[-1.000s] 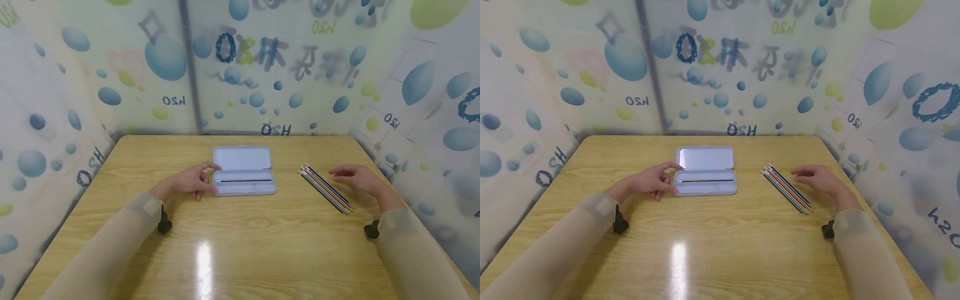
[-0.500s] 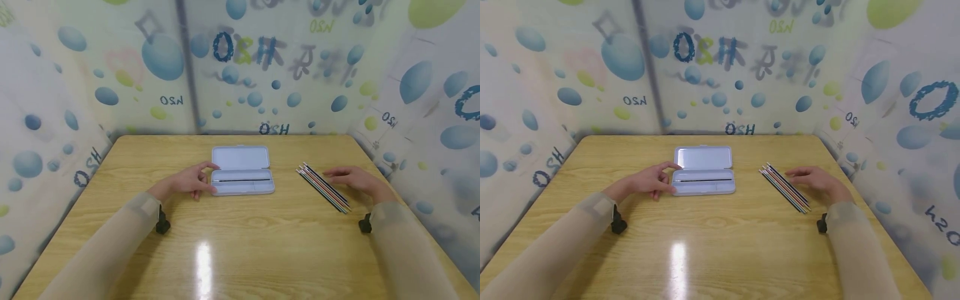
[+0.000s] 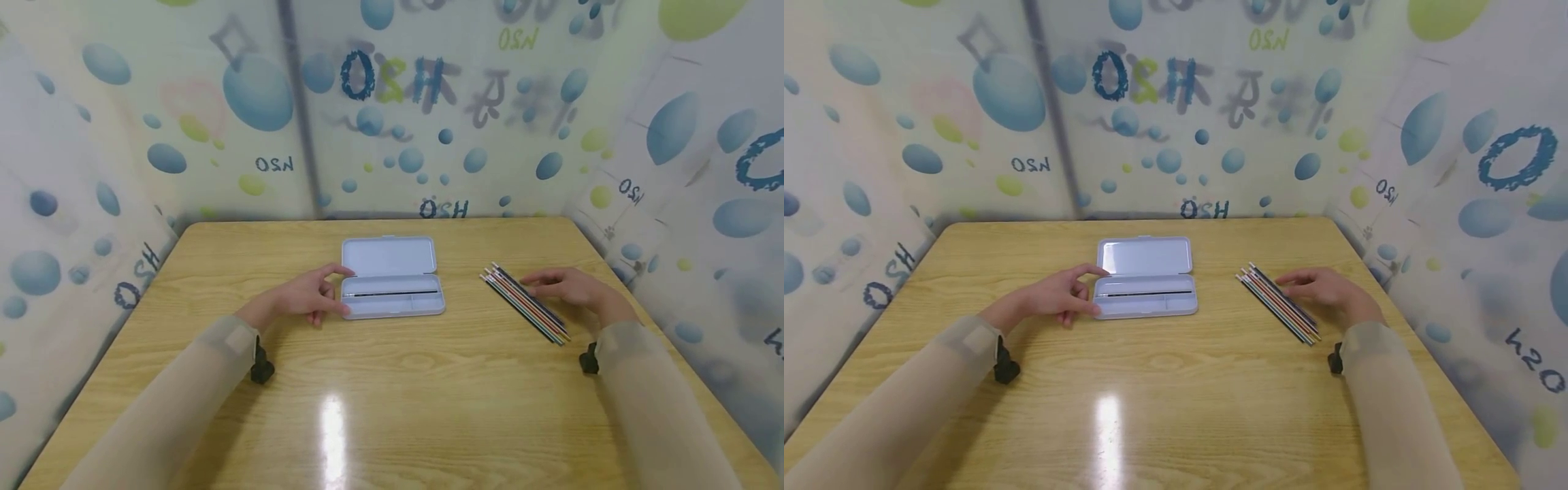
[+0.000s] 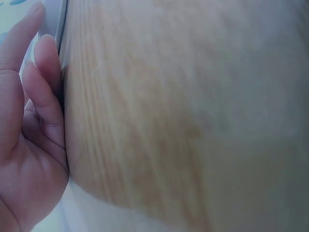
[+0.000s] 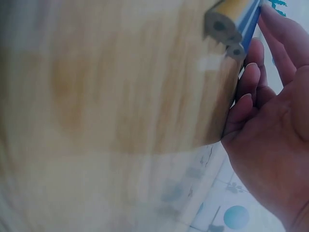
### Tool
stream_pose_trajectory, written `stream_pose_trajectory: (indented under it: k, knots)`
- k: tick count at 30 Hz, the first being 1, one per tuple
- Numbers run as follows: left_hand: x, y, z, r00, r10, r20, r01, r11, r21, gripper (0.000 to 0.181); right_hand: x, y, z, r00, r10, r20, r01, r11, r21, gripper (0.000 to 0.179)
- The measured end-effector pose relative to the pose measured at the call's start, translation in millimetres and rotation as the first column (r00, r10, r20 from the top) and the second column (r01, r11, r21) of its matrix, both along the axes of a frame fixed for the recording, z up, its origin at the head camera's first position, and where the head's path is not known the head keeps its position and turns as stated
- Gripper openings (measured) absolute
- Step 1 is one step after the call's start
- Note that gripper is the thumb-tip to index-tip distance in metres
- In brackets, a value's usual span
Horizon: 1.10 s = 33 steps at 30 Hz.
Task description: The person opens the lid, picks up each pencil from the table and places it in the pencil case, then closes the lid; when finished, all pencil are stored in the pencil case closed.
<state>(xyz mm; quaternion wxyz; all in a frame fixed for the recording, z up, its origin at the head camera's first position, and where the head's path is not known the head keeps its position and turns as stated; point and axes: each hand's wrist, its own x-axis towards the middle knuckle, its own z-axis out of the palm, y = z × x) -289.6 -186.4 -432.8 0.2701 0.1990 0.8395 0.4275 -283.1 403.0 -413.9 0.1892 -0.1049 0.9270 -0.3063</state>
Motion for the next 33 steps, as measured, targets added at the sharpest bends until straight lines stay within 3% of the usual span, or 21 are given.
stream_pose_trajectory:
  k: [10, 27, 33]
  knots:
    - [1.4, 0.2, 0.9, 1.000, -0.005, -0.001, 0.005, 1.000, 0.003, 0.088, -0.4, 2.0, -1.9, 0.998, 0.011, -0.056, -0.009, 0.999, 0.039, 0.045]
    - [-0.5, -2.4, 0.5, 1.000, 0.011, 0.007, -0.011, 1.000, 0.005, 0.087, -2.0, -0.8, 0.1, 0.998, -0.035, -0.058, 0.039, 0.997, 0.069, 0.053]
    - [0.4, -1.1, -0.4, 1.000, -0.004, 0.002, 0.004, 1.000, 0.010, 0.088, 3.6, -2.5, 1.1, 0.994, -0.025, -0.107, 0.034, 0.996, 0.086, 0.046]
